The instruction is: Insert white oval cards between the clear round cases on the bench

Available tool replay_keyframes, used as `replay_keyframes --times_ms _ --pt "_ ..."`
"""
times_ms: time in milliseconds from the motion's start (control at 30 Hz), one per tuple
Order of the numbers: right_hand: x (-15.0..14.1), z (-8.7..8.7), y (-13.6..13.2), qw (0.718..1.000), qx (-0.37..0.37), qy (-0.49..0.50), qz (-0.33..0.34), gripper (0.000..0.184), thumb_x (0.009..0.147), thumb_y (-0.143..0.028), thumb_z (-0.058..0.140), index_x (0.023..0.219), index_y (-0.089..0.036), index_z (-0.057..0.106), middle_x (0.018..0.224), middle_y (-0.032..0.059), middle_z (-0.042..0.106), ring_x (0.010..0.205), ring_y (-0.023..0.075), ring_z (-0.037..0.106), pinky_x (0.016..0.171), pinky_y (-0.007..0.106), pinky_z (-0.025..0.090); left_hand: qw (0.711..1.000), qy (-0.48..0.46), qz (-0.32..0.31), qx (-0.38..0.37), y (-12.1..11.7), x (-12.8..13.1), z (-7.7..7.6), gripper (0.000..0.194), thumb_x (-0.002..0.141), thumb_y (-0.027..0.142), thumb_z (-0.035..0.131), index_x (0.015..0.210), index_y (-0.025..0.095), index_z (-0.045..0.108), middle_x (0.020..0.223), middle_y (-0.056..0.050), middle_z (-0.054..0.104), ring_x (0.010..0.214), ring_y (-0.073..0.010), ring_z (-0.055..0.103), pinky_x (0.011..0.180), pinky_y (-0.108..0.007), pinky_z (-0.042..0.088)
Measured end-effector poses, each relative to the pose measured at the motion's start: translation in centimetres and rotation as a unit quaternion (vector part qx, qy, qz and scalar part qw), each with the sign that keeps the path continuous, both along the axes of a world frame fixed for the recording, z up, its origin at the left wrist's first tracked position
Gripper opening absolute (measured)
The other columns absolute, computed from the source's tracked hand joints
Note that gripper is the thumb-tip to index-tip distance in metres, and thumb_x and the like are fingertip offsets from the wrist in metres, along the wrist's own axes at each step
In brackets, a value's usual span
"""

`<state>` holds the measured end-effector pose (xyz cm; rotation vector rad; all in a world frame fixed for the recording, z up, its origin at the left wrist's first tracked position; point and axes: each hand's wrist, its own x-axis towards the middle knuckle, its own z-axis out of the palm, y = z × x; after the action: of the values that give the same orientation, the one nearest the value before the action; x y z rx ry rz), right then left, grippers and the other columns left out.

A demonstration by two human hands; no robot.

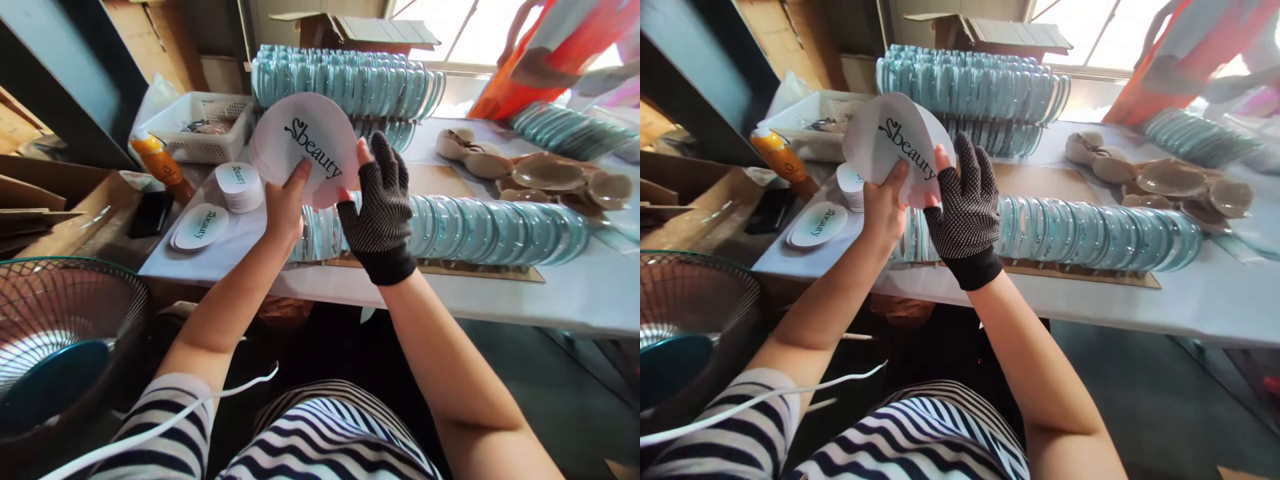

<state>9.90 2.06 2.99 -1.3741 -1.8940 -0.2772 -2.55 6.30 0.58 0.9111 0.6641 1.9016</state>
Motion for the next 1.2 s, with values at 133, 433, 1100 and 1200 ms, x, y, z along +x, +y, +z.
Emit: replay_keyframes --times_ms 133,433,1100,1200 --pt "-1.9 -0.9 -0.4 0.997 0.023 0.075 0.011 0.045 0.095 -0.037 0.038 0.133 -0.017 0.052 0.129 0.0149 0.059 0.124 0.0305 0.055 0.100 0.050 0.049 0.997 0.051 -0.040 -0.044 -0.9 -1.7 0.9 0.020 0.087 0.006 0.063 0.102 0.018 0.061 0.104 -0.002 0.072 0.098 -0.0147 0.066 0.092 -0.031 0.055" --pt "3.4 -1.2 -6.3 0.986 0.048 0.136 -0.085 0.051 0.087 -0.044 0.058 0.127 -0.013 0.055 0.117 0.0194 0.064 0.102 0.0315 0.065 0.087 0.048 0.055 0.778 0.515 0.263 -0.246 2.1 -24.1 -4.7 0.106 0.059 0.018 0.090 0.147 0.015 0.032 0.144 -0.015 0.048 0.138 -0.0352 0.038 0.118 -0.057 0.025" --pt "-5.6 -6.6 -4.6 0.975 -0.215 -0.025 -0.051 0.037 0.098 -0.041 0.032 0.111 -0.018 0.058 0.080 0.0055 0.070 0.069 0.0195 0.066 0.059 0.025 0.035 0.982 0.137 -0.079 -0.107 0.6 -5.8 -8.2 0.020 0.086 0.033 0.056 0.103 0.024 0.059 0.102 -0.004 0.059 0.102 -0.0208 0.060 0.091 -0.034 0.052" --pt "-5.5 -6.7 -4.3 0.978 -0.200 -0.010 -0.052 0.036 0.098 -0.038 0.031 0.103 -0.019 0.061 0.084 0.0059 0.071 0.073 0.0191 0.066 0.060 0.026 0.033 0.979 0.083 -0.107 -0.153 0.3 -5.7 -7.4 0.021 0.084 0.025 0.053 0.104 0.025 0.059 0.092 -0.002 0.059 0.089 -0.0179 0.063 0.086 -0.032 0.053"
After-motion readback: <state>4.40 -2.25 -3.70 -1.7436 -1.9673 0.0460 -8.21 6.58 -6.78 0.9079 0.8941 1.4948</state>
